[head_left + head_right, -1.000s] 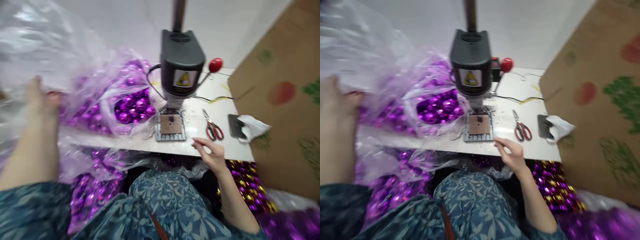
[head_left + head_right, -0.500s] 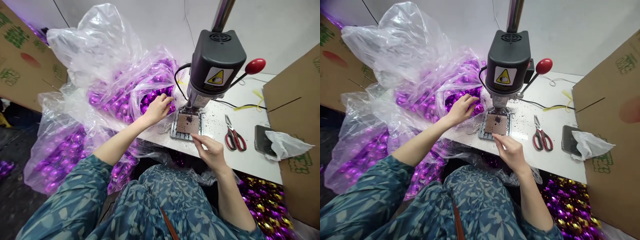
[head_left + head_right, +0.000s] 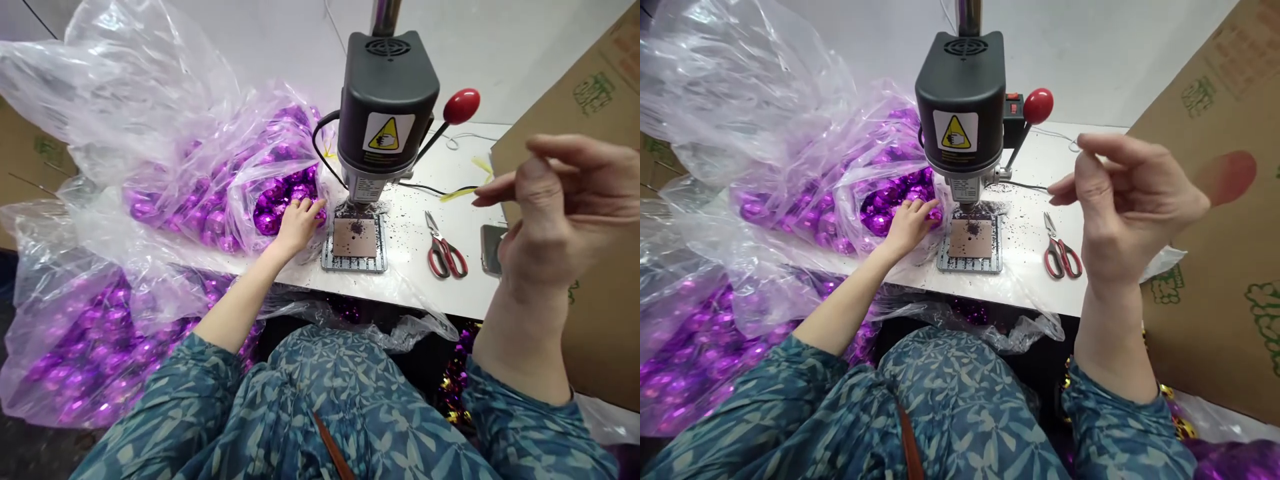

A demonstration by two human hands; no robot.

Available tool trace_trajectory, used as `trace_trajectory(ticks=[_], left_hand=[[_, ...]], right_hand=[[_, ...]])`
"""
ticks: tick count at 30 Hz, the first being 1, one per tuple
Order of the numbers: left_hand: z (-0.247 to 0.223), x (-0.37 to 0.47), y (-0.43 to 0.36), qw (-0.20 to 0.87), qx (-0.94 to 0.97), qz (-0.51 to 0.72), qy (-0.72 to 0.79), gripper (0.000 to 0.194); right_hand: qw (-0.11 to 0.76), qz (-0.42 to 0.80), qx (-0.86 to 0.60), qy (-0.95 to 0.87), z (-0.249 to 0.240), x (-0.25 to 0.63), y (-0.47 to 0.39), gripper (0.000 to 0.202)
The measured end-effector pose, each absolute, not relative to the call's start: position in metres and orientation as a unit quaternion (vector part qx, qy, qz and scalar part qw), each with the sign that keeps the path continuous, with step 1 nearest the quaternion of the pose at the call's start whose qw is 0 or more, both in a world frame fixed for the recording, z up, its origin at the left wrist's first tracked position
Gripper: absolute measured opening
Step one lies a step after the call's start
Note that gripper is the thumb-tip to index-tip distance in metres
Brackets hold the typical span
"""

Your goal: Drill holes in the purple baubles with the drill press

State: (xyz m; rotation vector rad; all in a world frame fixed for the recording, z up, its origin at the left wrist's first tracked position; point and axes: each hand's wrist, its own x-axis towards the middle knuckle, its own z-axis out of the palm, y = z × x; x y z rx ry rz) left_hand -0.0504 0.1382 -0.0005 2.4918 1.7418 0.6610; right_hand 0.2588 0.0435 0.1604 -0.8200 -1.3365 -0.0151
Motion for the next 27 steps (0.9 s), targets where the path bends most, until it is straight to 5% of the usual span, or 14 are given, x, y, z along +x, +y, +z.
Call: trace_trajectory(ticks=[4,8,13,17,23,27], left_hand=[[-0.006,-0.05,0.136,0.034,0.813,0.156,0.56,0.044],[-0.009,-0.048,0.134,0.141,0.769,0.287,0.553,0.036],[0.0,-0.033,0.111,0.452,0.535,0.57,0.431,0.04],[0.0,-0.017,0.094,0.656,0.376,0.548,0.358,0.035],[-0.021,-0.006,0.089,0.693,0.294,0.553,0.357,0.029],[-0.034,-0.002,0.092,0.653,0.334,0.559,0.387,0.047]], right_hand=[[0.711,0.045,-0.353,-0.607,0.175,0.254,0.056,0.031],[0.731,0.056,-0.324,-0.598,0.19,0.25,0.075,0.04],[0.699,0.071,-0.385,-0.599,0.21,0.247,0.096,0.038],[0.675,0.104,-0.412,-0.604,0.216,0.234,0.102,0.046],[0.631,0.143,-0.482,-0.591,0.222,0.217,0.114,0.033],[0.609,0.194,-0.504,-0.581,0.227,0.214,0.128,0.042]])
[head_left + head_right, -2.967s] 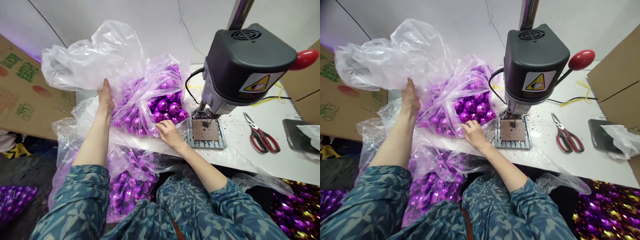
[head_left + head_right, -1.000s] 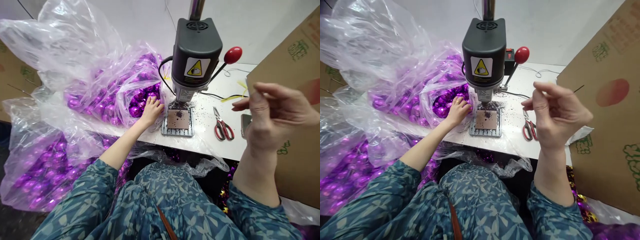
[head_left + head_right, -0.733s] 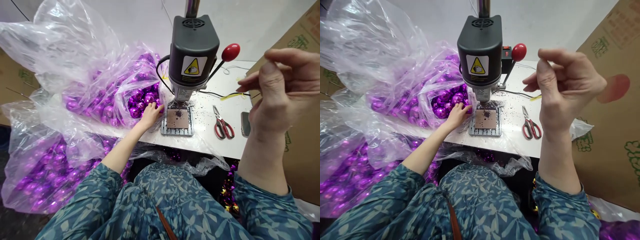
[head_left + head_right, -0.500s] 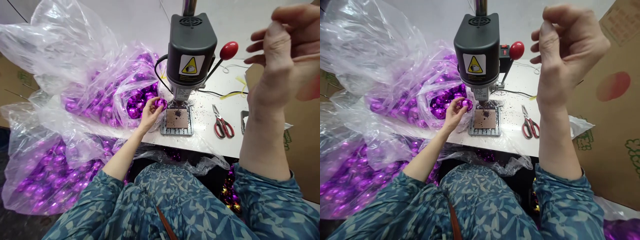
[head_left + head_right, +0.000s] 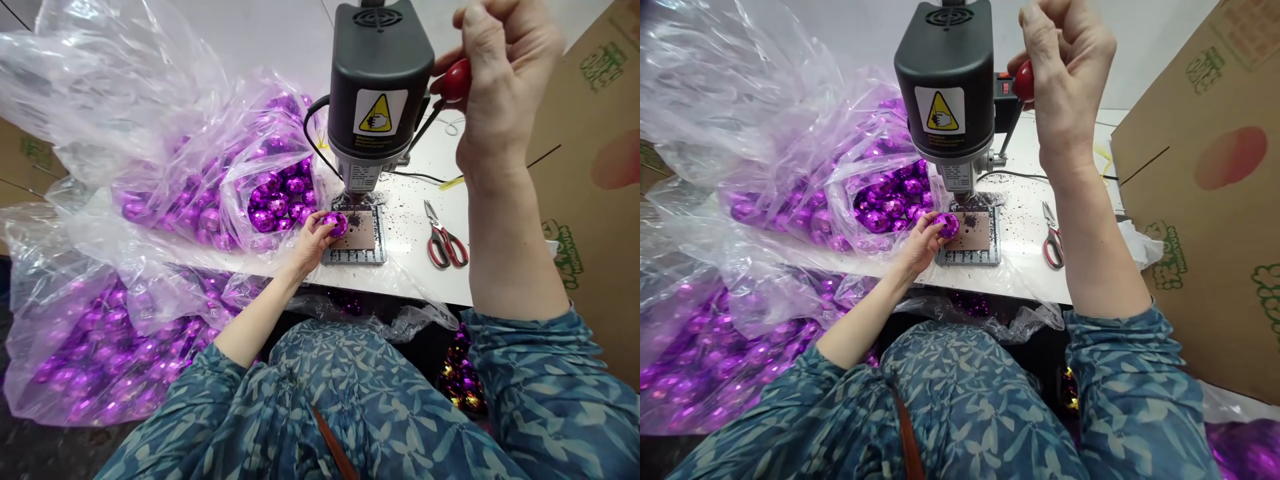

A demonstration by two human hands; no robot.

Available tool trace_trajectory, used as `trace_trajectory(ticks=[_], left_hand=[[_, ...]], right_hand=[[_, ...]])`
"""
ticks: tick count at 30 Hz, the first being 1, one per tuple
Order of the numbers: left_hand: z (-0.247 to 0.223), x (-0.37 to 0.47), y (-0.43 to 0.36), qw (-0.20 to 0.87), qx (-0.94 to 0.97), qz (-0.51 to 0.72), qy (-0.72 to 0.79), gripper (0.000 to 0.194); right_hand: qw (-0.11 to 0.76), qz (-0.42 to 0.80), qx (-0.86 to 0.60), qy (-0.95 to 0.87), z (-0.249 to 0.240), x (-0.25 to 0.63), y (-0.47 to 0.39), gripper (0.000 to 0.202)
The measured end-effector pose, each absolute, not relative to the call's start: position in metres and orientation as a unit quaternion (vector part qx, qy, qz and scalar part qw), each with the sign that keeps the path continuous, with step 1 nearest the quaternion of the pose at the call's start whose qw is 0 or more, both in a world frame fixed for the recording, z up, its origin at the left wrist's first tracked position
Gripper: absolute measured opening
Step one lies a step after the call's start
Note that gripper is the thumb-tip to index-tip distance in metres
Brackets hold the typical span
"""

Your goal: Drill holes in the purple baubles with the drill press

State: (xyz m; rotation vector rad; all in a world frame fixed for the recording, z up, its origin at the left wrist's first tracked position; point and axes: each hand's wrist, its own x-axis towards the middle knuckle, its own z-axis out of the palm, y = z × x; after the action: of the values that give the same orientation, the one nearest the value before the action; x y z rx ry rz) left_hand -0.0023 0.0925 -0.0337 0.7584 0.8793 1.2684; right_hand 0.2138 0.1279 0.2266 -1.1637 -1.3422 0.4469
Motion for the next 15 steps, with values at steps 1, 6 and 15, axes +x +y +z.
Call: trace_trajectory(ticks=[1,6,15], left_hand=[[-0.036,-0.001,0.094,0.642,0.347,0.563,0.388,0.051],[-0.05,0.007,0.106,0.606,0.399,0.59,0.355,0.063],[-0.083,0.008,0.136,0.492,0.588,0.537,0.351,0.072]], right_hand=[[0.605,0.209,-0.508,-0.577,0.228,0.213,0.13,0.043],[0.563,0.291,-0.524,-0.569,0.24,0.209,0.131,0.059],[0.599,0.357,-0.503,-0.512,0.246,0.192,0.134,0.026]])
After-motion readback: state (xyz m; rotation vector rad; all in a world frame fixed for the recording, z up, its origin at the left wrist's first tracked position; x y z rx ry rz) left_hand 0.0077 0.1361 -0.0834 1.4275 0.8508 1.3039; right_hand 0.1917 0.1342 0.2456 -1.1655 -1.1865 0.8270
